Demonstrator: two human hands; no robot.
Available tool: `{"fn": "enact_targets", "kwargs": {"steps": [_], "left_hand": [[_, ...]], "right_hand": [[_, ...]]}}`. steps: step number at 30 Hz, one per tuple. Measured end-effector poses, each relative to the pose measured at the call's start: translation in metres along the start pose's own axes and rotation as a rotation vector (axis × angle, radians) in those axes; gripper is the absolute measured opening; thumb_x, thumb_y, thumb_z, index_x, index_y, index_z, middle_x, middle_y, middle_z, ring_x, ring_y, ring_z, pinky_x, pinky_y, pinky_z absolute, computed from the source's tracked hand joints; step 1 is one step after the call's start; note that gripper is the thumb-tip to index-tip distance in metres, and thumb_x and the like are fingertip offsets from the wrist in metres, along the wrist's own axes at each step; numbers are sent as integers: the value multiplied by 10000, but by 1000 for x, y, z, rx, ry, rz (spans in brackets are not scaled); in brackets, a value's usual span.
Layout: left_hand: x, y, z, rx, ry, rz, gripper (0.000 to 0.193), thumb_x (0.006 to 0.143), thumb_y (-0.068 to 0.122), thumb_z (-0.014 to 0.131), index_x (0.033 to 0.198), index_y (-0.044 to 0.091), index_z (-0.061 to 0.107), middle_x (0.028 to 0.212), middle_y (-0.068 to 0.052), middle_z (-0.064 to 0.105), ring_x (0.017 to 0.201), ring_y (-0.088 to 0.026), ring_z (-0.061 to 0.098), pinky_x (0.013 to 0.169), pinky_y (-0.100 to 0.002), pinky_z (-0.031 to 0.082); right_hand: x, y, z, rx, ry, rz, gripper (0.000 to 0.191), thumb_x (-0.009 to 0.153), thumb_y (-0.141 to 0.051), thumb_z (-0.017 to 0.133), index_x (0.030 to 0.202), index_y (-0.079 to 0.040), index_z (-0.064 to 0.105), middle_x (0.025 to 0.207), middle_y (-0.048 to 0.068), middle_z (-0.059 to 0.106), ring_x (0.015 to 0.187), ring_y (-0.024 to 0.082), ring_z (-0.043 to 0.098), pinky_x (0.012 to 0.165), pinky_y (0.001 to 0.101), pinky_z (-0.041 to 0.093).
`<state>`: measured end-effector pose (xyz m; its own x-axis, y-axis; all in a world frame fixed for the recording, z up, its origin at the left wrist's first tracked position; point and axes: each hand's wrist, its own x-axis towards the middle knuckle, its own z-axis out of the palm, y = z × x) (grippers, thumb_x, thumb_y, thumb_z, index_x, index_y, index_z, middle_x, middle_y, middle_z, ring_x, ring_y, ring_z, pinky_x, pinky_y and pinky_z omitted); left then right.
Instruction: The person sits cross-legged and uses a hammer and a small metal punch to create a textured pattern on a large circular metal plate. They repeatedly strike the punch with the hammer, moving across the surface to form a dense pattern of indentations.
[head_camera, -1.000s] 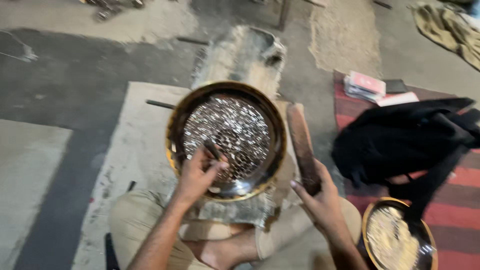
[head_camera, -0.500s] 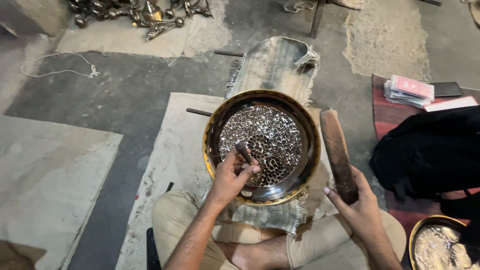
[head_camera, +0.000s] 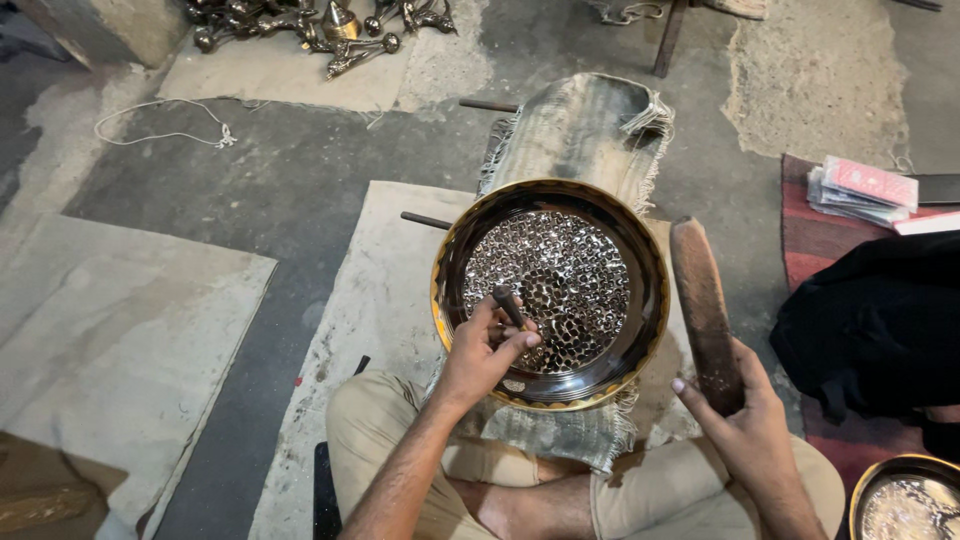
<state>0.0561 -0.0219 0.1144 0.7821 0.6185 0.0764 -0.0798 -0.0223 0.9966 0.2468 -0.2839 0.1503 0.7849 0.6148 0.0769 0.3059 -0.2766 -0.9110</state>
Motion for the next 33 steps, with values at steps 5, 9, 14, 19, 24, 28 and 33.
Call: {"fn": "enact_targets", "kwargs": {"steps": [5,9,14,19,24,28,33], "left_hand": [[3,5,2,78,-1,-27,495,920,215,765,1328,73,523,1060,-75,766,1013,-155,752,937,-343,606],[11,6,8,133,-33,-50,518,915,303,759,1335,104,530,1059,-78,745,1046,-196,748,962,-403,621],[22,0,14,273,-85,37,467,939,323,758,1294,98,556,1029,-58,784,1000,-195,772,947,-392,616],[30,-11,13,293,-143,145,454,938,305,766,1304,97,593,992,-68,761,960,-190,775,930,-381,642],[31,-16,12,261,-175,185,404,955,279,755,1282,102,599,1002,-74,777,982,-185,779,934,-375,635],[30,-18,12,279,-176,147,410,945,299,752,1269,102,595,984,-76,782,957,-189,787,899,-366,632],[32,-24,11,385,-179,186,402,957,349,738,1257,122,597,991,-76,792,955,-216,792,912,-414,633]], "right_hand": [[1,-7,-2,-19,1,37,676,824,-93,780,1433,-5,501,1193,76,675,1045,104,646,902,281,535],[2,-10,-2,-1,-9,-13,657,826,-95,779,1419,3,514,1164,65,678,1016,109,642,883,279,529],[8,-18,-4,-167,-8,-60,669,808,-158,809,1407,-28,542,947,93,714,856,155,678,774,306,554],[32,-45,-6,-475,-66,-181,686,794,-301,807,1363,-28,539,980,207,742,900,291,759,755,387,580],[54,-74,-1,-638,-189,-120,669,769,-392,804,1334,-113,579,933,204,760,888,342,770,749,422,596],[63,-90,1,-703,-215,-188,653,773,-399,814,1325,-135,584,943,181,766,881,347,765,744,436,598],[72,-106,-5,-1157,-261,-207,612,876,-375,765,1440,-245,565,1039,136,765,865,333,765,735,440,602]]}}
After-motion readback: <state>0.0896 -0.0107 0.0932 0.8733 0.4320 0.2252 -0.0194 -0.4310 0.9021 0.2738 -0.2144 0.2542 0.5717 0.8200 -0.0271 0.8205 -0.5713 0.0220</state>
